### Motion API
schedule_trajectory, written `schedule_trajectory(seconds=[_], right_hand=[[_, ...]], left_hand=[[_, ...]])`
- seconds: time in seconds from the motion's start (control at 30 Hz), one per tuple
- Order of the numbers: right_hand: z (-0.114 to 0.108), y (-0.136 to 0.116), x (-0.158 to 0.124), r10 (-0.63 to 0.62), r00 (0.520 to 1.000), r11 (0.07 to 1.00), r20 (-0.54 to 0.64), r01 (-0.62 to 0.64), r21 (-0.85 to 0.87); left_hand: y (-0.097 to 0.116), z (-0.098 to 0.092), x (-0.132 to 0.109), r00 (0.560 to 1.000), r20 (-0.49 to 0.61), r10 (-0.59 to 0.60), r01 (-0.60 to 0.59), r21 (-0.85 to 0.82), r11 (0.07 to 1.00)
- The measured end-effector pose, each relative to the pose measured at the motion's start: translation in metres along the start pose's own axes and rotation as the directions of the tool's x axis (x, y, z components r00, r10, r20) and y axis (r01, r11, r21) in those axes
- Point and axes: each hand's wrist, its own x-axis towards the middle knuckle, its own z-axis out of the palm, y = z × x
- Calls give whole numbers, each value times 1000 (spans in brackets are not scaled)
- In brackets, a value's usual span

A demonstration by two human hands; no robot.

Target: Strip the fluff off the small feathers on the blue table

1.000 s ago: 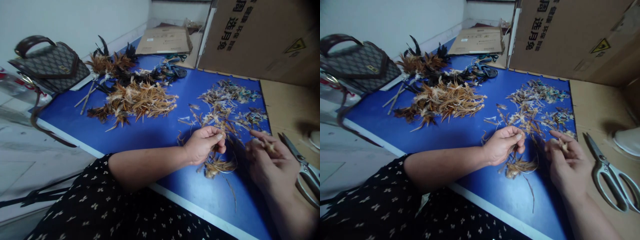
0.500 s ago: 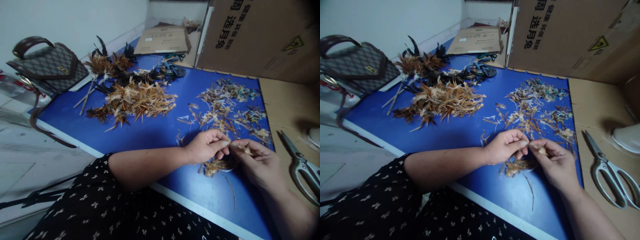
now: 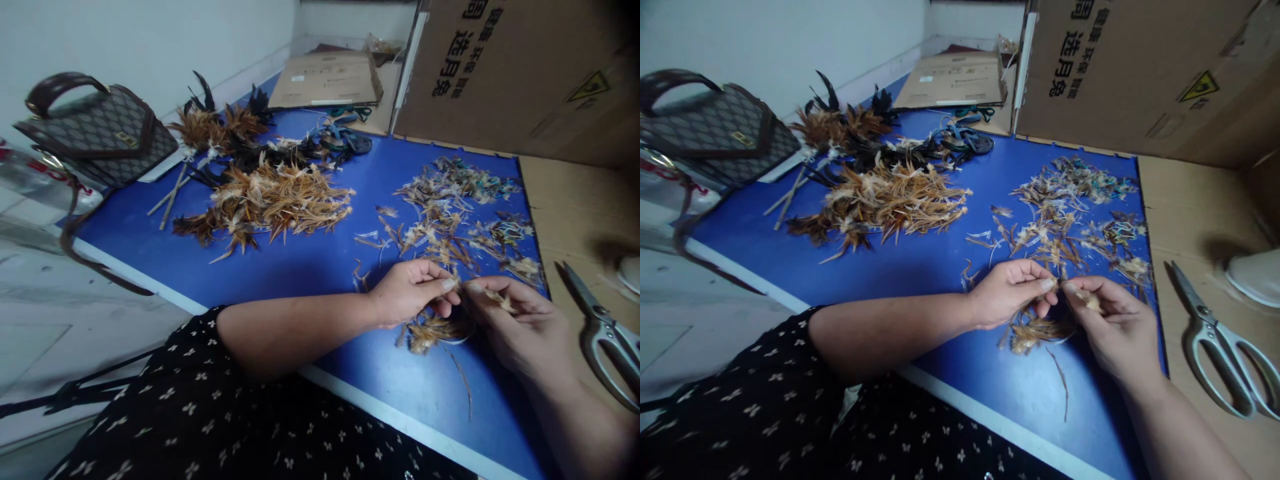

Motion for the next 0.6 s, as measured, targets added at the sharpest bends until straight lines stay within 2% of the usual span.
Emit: schedule_trajectory(seconds=[0.1,0.23,0.43,0.6], right_hand=[[-2,1,1,63,995,995,71,-69,79],[-4,5,2,63,984,993,166,-79,91],[-3,3,1,63,983,995,174,-76,66],[2,-6,-2,55,990,984,131,-76,161]], left_hand=[[-1,-1,1,1000,-11,25,-25,22,999],[-1,0,1,999,31,43,-44,25,999],[2,2,-1,998,60,-6,6,-9,1000],[4,2,-2,994,81,-73,79,-69,995]])
